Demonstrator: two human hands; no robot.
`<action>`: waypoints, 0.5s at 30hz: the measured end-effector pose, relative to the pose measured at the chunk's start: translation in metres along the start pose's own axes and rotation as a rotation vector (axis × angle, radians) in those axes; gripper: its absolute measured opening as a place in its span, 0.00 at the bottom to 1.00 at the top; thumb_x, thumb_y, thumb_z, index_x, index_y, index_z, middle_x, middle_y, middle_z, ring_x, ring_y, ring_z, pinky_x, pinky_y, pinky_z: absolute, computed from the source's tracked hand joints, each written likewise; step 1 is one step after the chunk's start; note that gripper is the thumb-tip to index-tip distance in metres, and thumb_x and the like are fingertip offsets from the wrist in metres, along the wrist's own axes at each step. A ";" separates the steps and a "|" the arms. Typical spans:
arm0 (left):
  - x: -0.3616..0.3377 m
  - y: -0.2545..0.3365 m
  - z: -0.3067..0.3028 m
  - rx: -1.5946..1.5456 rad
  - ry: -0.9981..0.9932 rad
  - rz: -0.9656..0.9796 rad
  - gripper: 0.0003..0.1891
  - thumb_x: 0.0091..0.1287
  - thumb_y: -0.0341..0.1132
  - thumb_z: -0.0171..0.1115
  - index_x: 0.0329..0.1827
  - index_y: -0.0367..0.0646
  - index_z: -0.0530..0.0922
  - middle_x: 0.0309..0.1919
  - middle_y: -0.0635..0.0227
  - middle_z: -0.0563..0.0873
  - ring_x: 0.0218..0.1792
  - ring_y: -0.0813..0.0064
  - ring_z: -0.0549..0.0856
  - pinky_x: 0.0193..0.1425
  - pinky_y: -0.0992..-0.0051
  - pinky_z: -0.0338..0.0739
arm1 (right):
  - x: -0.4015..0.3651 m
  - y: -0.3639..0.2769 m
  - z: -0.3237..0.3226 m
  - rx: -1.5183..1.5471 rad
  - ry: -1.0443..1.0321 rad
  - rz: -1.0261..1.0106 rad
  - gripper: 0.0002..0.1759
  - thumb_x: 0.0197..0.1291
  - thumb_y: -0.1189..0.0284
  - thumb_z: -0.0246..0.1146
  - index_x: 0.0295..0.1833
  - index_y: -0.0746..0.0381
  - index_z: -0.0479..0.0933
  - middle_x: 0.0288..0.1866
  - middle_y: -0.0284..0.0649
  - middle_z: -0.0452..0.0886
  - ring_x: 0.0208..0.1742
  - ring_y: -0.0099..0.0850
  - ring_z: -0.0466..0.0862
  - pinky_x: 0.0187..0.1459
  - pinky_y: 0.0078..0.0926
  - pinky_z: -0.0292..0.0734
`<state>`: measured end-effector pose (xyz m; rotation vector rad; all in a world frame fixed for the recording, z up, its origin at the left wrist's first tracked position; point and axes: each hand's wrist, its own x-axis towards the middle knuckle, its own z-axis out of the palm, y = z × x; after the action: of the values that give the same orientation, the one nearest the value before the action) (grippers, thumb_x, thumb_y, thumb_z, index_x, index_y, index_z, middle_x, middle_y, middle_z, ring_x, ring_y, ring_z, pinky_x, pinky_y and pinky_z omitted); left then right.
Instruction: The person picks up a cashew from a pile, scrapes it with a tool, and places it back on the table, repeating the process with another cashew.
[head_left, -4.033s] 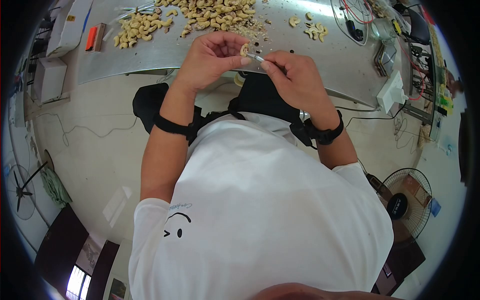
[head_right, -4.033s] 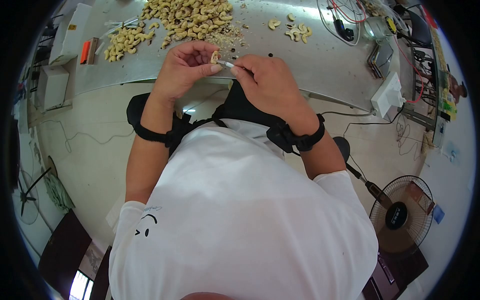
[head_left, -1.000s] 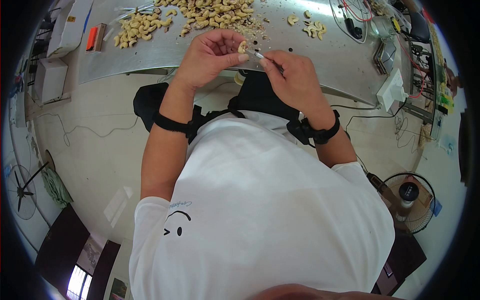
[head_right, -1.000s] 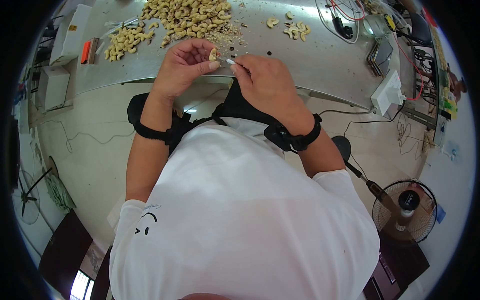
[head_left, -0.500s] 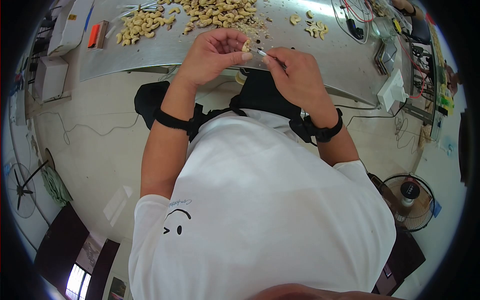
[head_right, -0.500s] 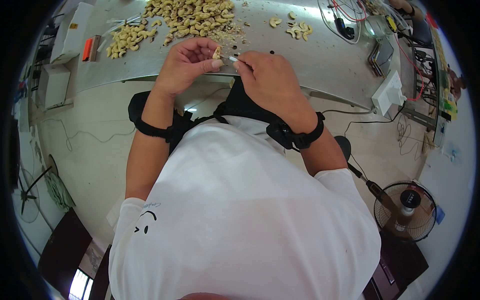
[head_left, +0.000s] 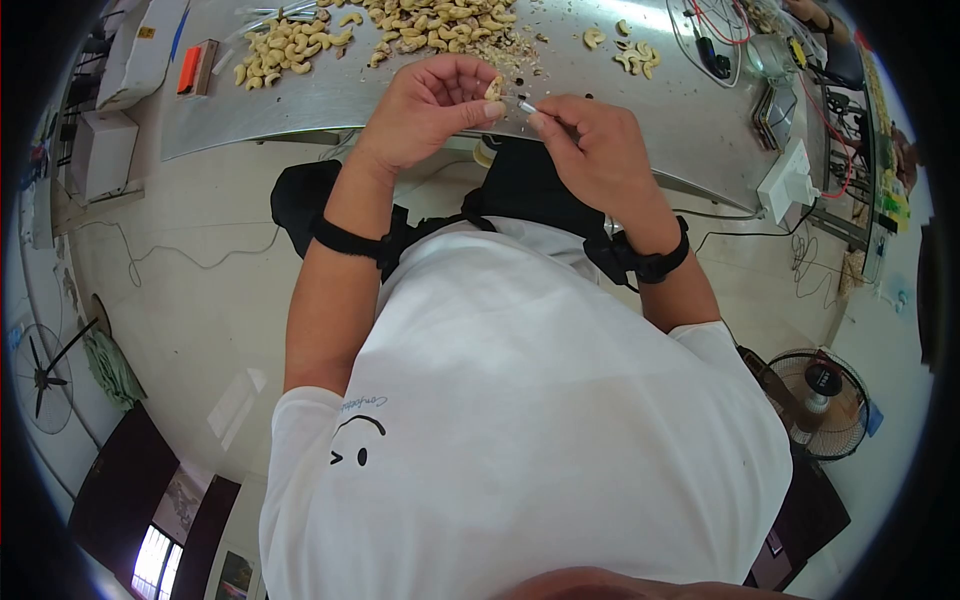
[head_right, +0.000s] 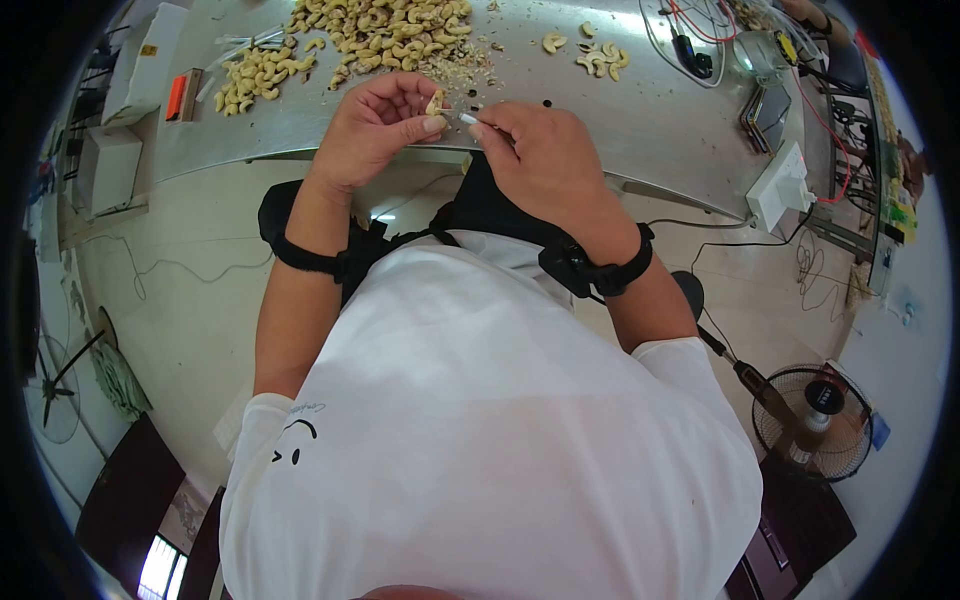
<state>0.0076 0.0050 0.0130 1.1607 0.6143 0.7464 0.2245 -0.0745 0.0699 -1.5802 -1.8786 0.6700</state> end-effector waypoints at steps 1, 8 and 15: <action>0.000 0.000 0.000 0.020 -0.001 0.013 0.15 0.66 0.25 0.74 0.54 0.40 0.84 0.41 0.74 0.89 0.38 0.87 0.84 0.46 0.84 0.81 | 0.000 0.000 -0.001 -0.003 -0.017 0.006 0.10 0.67 0.68 0.66 0.42 0.64 0.85 0.33 0.48 0.85 0.34 0.51 0.84 0.36 0.43 0.78; 0.001 -0.006 0.000 0.011 0.003 0.054 0.15 0.64 0.21 0.74 0.53 0.38 0.84 0.41 0.71 0.90 0.40 0.85 0.87 0.48 0.82 0.84 | 0.003 -0.001 -0.002 -0.044 -0.061 0.019 0.12 0.68 0.66 0.64 0.39 0.65 0.83 0.32 0.51 0.84 0.33 0.54 0.83 0.36 0.46 0.77; 0.000 -0.004 0.005 0.004 0.017 0.062 0.15 0.63 0.21 0.75 0.52 0.41 0.85 0.41 0.75 0.89 0.39 0.88 0.84 0.46 0.85 0.80 | 0.006 -0.001 -0.008 -0.009 -0.139 0.094 0.13 0.68 0.67 0.63 0.37 0.67 0.83 0.30 0.53 0.83 0.32 0.55 0.82 0.36 0.47 0.76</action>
<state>0.0121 0.0018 0.0102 1.1827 0.5967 0.8087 0.2286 -0.0686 0.0764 -1.6747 -1.9171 0.8328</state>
